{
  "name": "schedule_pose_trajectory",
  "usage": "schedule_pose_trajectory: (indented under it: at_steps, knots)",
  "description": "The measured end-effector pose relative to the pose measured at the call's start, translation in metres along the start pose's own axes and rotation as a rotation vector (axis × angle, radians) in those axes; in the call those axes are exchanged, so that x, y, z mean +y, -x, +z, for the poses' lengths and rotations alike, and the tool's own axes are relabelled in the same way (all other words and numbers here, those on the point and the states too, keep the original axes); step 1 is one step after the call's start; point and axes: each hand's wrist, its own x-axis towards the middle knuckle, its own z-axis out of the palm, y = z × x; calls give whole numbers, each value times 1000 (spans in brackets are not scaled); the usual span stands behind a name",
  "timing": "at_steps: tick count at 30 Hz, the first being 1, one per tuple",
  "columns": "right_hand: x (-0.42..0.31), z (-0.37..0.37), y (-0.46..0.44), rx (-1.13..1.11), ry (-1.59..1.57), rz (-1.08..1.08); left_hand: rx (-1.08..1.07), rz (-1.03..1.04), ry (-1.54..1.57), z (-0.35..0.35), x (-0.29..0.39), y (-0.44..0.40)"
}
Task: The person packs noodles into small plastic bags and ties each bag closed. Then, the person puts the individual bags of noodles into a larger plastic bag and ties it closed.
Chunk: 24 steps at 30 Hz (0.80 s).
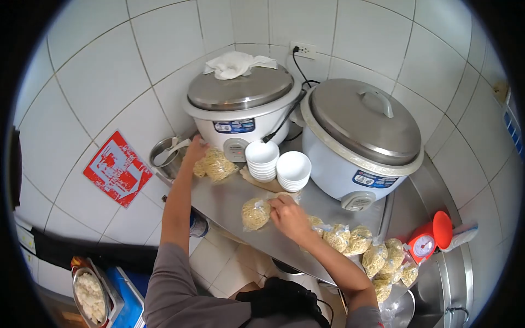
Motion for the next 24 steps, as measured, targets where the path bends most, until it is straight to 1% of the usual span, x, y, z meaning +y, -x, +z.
schedule_pose_trajectory:
  at_steps: [1, 2, 4, 6, 8, 9, 11, 13, 15, 16, 17, 19, 20, 22, 23, 24]
  knots:
    - [-2, -2, -3, 10, -21, -41, 69, 241, -199, 1, -3, 2]
    - [-5, -4, -6, -11, -29, -40, -5, 308, -127, 8, -6, 8]
    - [-15, -5, -23, -53, -67, -45, -146, 432, -1, -2, 25, 46]
    - [-24, -6, -54, -15, -147, -119, -305, 594, -75, -2, 33, 77]
    - [-29, 3, -93, 50, -176, -191, -301, 675, -137, -3, 42, 120]
    - [-30, 13, -115, 54, -198, -179, -299, 725, -135, -8, 47, 136]
    - [-31, 50, -143, 70, -226, -190, -297, 819, -133, -15, 53, 165]
    - [-32, 99, -160, 103, -238, -243, -311, 856, -136, -12, 48, 186]
    - [-21, 145, -165, -200, -176, -298, -304, 864, -142, -15, 42, 205]
    - [-23, 154, -166, -349, -137, -330, -287, 856, -143, -18, 41, 214]
    - [-24, 161, -166, -394, -118, -296, -270, 852, -144, -23, 39, 220]
    - [-29, 164, -162, -481, -70, -218, -313, 748, -162, -34, 29, 223]
    - [-27, 160, -167, -499, -169, -131, -333, 702, -169, -39, 25, 222]
    - [-35, 139, -183, -535, -365, 59, -251, 621, -133, -60, 32, 221]
    - [-42, 127, -190, -474, -425, 118, -212, 582, -113, -70, 40, 220]
    - [-51, 112, -197, -410, -484, 177, -162, 618, -124, -77, 49, 214]
